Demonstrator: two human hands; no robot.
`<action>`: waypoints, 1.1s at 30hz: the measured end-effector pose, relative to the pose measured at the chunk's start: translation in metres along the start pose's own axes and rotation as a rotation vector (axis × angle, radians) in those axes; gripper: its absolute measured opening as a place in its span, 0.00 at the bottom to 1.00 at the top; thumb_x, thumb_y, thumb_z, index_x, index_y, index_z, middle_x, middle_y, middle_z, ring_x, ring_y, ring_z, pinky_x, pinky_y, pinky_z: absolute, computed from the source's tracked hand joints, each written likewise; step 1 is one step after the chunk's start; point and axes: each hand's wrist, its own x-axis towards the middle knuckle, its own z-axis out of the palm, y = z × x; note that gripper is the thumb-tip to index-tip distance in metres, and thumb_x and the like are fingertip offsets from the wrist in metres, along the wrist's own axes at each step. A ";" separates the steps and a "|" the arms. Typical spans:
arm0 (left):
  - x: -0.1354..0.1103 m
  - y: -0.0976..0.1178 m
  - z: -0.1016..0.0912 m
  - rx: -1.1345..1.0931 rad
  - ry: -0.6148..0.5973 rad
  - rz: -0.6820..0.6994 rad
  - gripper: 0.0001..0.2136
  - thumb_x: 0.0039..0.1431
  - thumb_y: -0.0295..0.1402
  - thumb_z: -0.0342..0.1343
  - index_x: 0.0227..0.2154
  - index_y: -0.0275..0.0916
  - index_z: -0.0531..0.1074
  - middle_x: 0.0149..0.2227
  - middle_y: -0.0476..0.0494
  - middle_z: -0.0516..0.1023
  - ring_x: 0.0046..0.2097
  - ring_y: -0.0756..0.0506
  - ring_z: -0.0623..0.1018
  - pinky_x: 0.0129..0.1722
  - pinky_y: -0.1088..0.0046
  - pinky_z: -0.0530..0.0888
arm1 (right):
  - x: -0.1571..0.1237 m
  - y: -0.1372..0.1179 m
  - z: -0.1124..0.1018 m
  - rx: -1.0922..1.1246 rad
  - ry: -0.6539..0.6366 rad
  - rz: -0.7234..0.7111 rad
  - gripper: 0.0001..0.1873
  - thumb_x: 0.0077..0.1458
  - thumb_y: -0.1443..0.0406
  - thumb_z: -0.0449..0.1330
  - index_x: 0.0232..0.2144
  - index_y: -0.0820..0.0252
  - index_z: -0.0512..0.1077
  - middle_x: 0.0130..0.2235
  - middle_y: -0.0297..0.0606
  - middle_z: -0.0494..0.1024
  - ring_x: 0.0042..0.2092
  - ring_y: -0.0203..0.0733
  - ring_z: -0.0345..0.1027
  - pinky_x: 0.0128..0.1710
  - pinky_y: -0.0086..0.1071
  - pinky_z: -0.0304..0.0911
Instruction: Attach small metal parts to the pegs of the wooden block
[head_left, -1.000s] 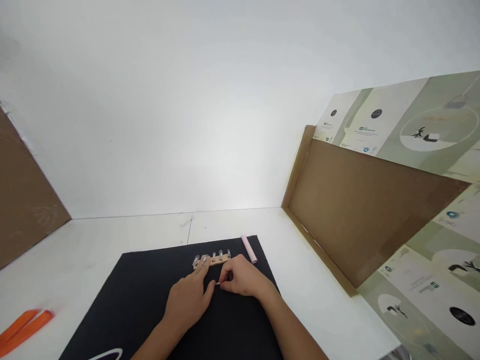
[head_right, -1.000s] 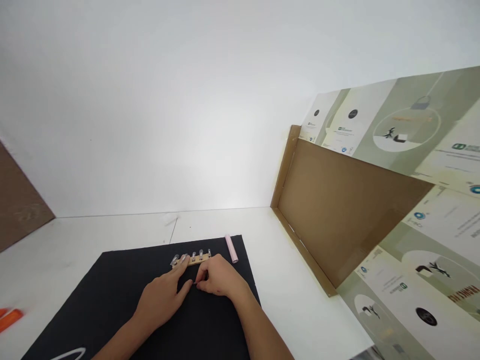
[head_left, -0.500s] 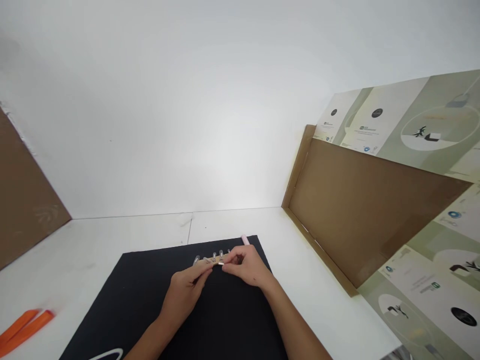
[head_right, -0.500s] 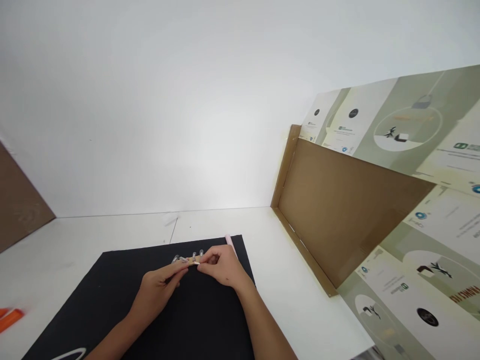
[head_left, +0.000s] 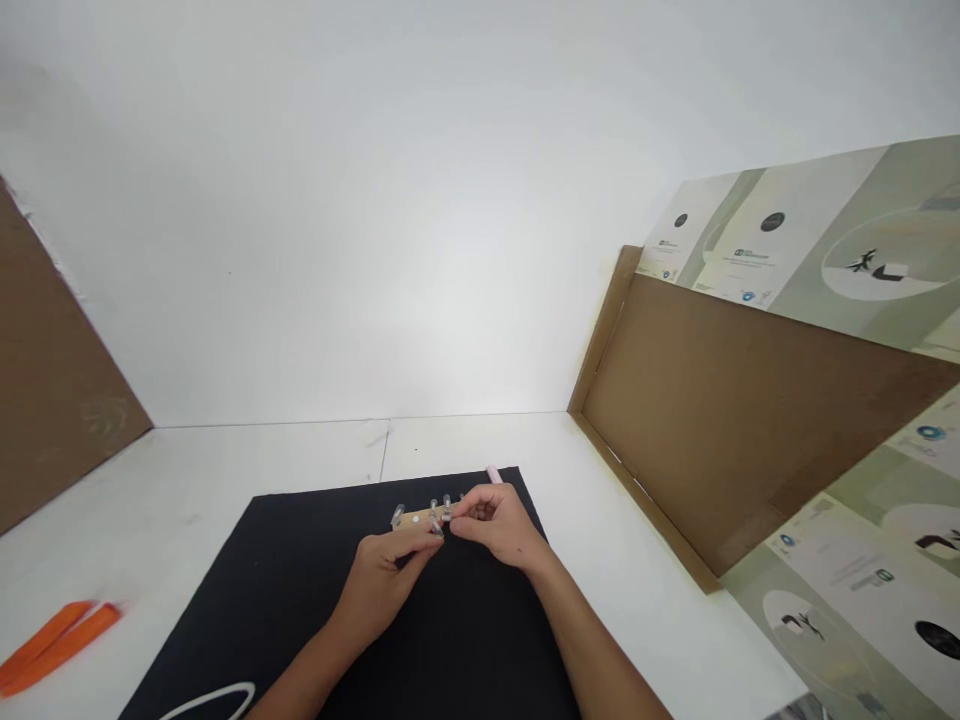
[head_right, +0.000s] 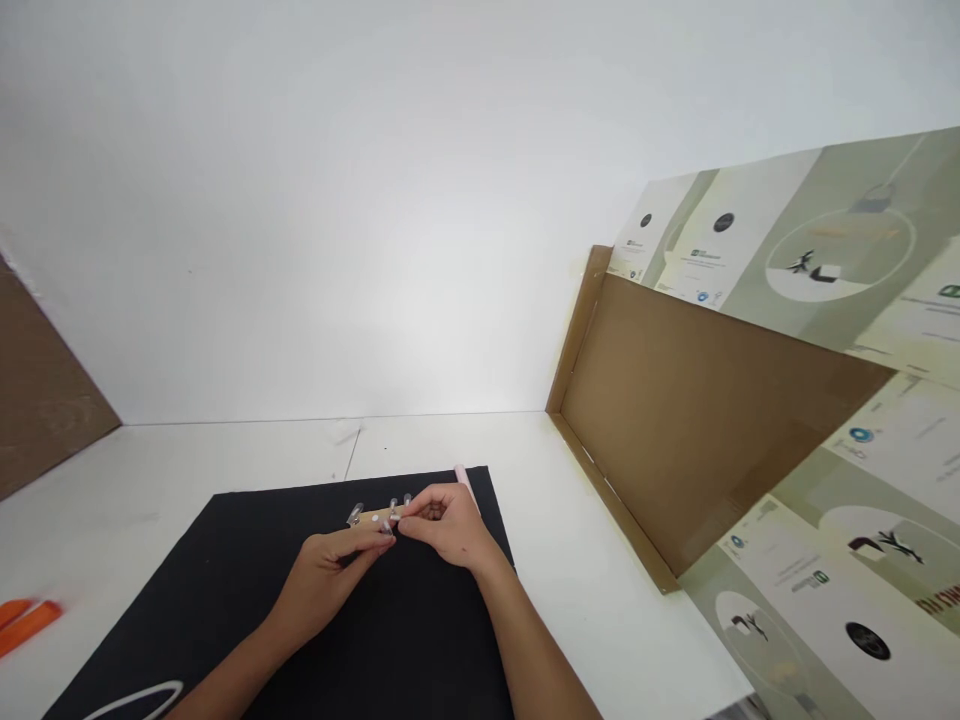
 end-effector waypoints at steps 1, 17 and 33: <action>0.000 0.002 0.000 -0.016 -0.007 -0.005 0.10 0.60 0.40 0.54 0.35 0.50 0.82 0.38 0.50 0.84 0.41 0.43 0.82 0.43 0.67 0.78 | -0.002 -0.001 0.000 -0.013 -0.069 0.019 0.15 0.39 0.57 0.72 0.25 0.61 0.77 0.23 0.31 0.76 0.24 0.33 0.67 0.27 0.28 0.62; 0.001 -0.001 -0.002 -0.052 -0.025 0.029 0.10 0.62 0.36 0.54 0.39 0.51 0.80 0.42 0.51 0.83 0.44 0.45 0.82 0.48 0.67 0.77 | -0.002 -0.004 -0.008 0.017 -0.065 0.019 0.13 0.38 0.60 0.73 0.26 0.62 0.78 0.24 0.32 0.77 0.26 0.34 0.69 0.28 0.29 0.63; 0.003 0.001 -0.002 -0.063 0.087 0.133 0.08 0.60 0.33 0.56 0.33 0.45 0.81 0.37 0.45 0.81 0.39 0.47 0.80 0.41 0.72 0.78 | -0.003 -0.002 -0.010 0.007 -0.083 0.036 0.11 0.39 0.62 0.73 0.26 0.62 0.79 0.24 0.33 0.78 0.25 0.33 0.68 0.27 0.28 0.60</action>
